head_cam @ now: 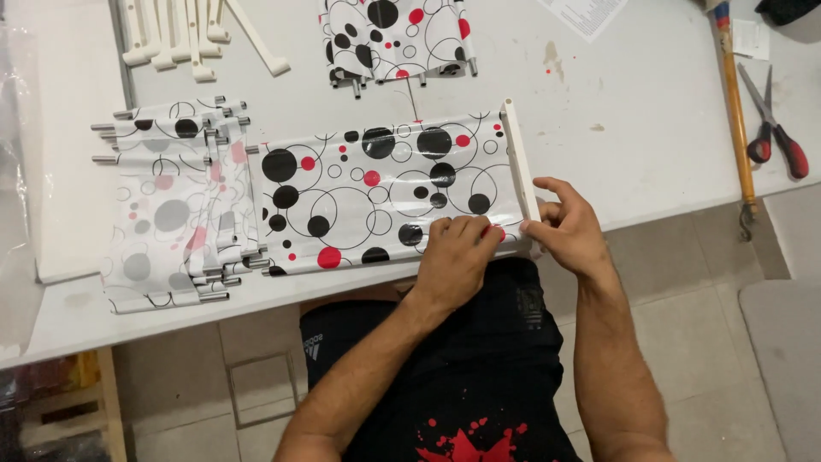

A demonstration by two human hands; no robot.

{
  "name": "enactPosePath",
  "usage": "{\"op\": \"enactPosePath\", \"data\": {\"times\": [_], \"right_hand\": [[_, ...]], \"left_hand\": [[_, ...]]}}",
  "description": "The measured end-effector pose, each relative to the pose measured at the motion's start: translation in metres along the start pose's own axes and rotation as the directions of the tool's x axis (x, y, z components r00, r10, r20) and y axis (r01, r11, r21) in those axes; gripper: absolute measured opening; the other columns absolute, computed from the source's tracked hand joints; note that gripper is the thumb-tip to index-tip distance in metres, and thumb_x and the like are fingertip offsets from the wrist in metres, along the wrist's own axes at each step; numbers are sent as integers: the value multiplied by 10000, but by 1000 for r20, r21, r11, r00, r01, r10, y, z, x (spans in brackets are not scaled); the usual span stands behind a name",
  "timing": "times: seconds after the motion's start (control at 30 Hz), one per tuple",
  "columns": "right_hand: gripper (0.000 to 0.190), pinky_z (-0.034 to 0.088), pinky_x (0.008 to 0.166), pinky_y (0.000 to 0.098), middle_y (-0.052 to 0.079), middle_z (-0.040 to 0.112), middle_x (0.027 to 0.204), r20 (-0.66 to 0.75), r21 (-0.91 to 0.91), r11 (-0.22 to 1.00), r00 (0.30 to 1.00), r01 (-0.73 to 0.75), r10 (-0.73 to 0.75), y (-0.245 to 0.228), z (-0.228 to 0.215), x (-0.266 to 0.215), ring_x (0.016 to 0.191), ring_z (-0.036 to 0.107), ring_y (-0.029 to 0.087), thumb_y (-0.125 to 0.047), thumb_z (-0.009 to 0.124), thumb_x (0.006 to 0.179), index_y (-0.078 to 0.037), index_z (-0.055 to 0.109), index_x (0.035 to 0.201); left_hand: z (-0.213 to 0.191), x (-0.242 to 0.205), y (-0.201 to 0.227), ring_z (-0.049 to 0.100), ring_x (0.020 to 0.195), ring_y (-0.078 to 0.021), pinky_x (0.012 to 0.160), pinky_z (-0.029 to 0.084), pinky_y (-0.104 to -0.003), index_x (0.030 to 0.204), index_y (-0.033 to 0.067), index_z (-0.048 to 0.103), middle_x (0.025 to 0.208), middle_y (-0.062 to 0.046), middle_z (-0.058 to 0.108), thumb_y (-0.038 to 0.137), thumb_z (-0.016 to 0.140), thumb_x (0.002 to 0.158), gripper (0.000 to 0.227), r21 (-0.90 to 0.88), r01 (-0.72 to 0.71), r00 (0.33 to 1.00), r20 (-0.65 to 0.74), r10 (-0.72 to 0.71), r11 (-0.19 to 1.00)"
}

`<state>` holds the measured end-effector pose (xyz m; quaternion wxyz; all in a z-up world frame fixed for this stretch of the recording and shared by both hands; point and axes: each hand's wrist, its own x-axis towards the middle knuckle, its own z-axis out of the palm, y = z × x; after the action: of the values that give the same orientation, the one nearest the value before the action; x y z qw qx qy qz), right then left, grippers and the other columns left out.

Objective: Assembling a modular shelf unit by threading metal rods through fabric panels and attaching plastic connectors.

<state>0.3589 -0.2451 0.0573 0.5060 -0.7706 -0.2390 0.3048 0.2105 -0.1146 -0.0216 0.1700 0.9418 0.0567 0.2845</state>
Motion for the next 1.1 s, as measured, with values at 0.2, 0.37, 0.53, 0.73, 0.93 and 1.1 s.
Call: {"op": "enactPosePath", "data": {"times": [0.2, 0.37, 0.53, 0.73, 0.93, 1.1], "right_hand": [[675, 467, 554, 264, 118, 695, 764, 18, 144, 985, 995, 97, -100, 20, -13, -3, 612, 559, 129, -68, 787, 829, -4, 510, 1441], [551, 461, 509, 245, 116, 656, 762, -116, 369, 913, 983, 174, -141, 62, -9, 11, 591, 557, 129, -82, 730, 867, 3, 534, 1375], [491, 429, 417, 228, 121, 616, 726, -154, 546, 814, 978, 201, -138, 79, -2, 17, 495, 522, 128, -118, 689, 871, -16, 530, 1325], [452, 399, 394, 211, 135, 585, 721, -165, 705, 679, 979, 205, -124, 81, 2, 24, 433, 509, 132, -96, 645, 872, -19, 520, 1300], [443, 399, 396, 225, 152, 588, 729, -175, 689, 688, 973, 230, -150, 81, 10, 31, 442, 527, 141, -79, 650, 884, -3, 510, 1297], [415, 399, 397, 229, 160, 578, 732, -172, 727, 647, 973, 231, -154, 88, 10, 29, 437, 521, 146, -62, 629, 899, -6, 507, 1292]], "left_hand": [[-1, 16, -8, 588, 827, -255, 772, 444, -408, 1053, 153, 613, 870, -49, 550, 155, 457, 1026, 158, 16, -146, 986, 89, 144, 989], [-4, 26, -3, 553, 771, -273, 692, 442, -408, 1054, 142, 610, 830, -56, 484, 117, 426, 1017, 189, -1, -175, 983, 52, 174, 985], [-3, 29, -4, 536, 770, -285, 679, 444, -408, 1060, 137, 615, 833, -62, 463, 109, 403, 1009, 219, -11, -199, 980, 22, 199, 980], [6, 26, -11, 540, 797, -268, 692, 451, -388, 1062, 137, 601, 859, -55, 479, 127, 384, 1019, 222, 2, -272, 962, 21, 272, 962], [0, 32, -15, 549, 788, -260, 676, 466, -382, 1040, 130, 620, 855, -48, 489, 109, 359, 1031, 262, 17, -285, 958, -14, 286, 958], [-5, 31, -14, 536, 783, -250, 672, 459, -375, 1024, 131, 619, 860, -43, 489, 101, 349, 1019, 272, 37, -321, 946, -32, 323, 946]]}}
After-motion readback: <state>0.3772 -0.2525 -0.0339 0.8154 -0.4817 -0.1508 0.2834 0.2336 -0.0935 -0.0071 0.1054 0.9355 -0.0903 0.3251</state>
